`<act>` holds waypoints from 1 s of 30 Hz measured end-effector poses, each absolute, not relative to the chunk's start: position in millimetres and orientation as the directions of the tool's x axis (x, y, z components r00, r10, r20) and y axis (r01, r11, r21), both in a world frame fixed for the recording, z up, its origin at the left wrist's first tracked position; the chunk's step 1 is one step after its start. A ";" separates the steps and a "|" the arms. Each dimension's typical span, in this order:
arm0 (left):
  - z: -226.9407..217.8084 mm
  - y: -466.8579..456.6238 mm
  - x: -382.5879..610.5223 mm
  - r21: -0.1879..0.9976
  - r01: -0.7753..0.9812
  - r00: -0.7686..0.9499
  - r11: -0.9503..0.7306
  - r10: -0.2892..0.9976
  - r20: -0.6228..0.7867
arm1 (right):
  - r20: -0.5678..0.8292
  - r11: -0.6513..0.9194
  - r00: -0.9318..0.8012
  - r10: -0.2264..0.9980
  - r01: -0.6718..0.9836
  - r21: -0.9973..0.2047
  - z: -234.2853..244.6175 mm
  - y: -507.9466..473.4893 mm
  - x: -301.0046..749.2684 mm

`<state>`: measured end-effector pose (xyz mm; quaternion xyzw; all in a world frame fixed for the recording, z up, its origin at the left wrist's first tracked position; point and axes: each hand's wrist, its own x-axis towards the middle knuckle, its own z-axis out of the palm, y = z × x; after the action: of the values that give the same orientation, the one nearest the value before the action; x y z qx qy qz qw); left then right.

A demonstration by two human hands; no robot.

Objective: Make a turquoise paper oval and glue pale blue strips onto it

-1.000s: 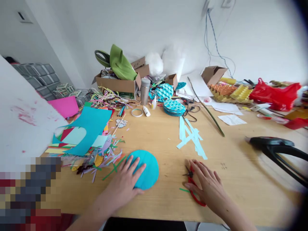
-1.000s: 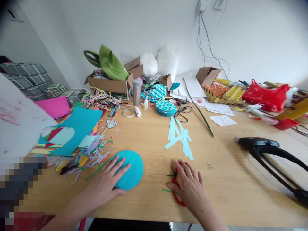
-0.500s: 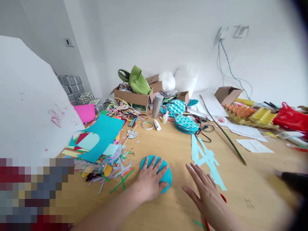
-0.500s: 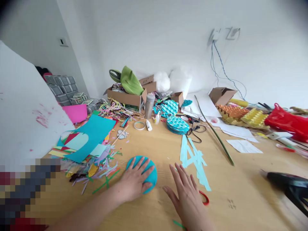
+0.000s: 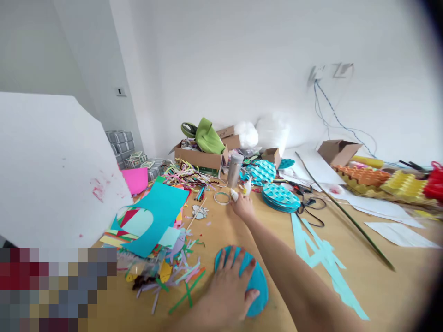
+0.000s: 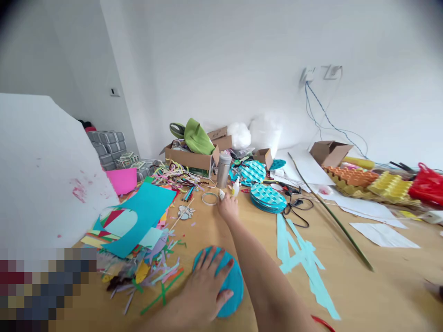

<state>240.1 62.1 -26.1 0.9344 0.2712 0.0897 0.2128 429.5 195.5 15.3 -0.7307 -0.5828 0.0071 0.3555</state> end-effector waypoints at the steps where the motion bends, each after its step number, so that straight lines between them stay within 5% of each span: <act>1: -25.5 62.8 239.9 0.457 0.464 0.837 -0.759 0.545 0.056 | 0.403 -0.079 0.350 0.846 0.829 -0.554 10.0 201.4 429.6; 9: -15.5 62.6 242.4 0.476 0.479 0.836 -0.738 0.548 0.009 | 0.285 -0.099 0.431 0.856 0.678 -0.728 9.3 192.1 447.3; 13: -15.3 64.0 243.0 0.608 0.387 0.790 -0.693 0.590 0.169 | 0.249 -0.051 0.391 0.886 0.615 -0.787 33.4 119.3 455.8; 15: -13.9 64.8 243.9 0.783 0.263 0.729 -0.564 0.648 0.222 | 0.253 -0.020 0.369 0.894 0.598 -0.801 40.8 67.5 444.7; 18: -9.3 63.5 246.5 0.991 -0.082 0.682 -0.109 0.719 0.136 | 0.237 0.033 0.318 0.918 0.535 -0.844 37.4 1.0 406.7; 23: -2.0 55.0 248.9 0.837 -0.275 0.806 0.474 0.588 -0.069 | 0.246 0.104 0.364 0.898 0.369 -0.924 26.1 -38.5 348.6; 30: 5.3 57.3 245.7 0.750 -0.361 0.785 0.554 0.615 -0.076 | 0.193 -0.060 0.237 0.952 0.765 -0.641 27.2 -106.0 398.8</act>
<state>245.7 57.3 5.3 0.3791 0.1674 0.2818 0.8654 398.8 -106.0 27.2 -0.7141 -0.6010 0.1420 0.3296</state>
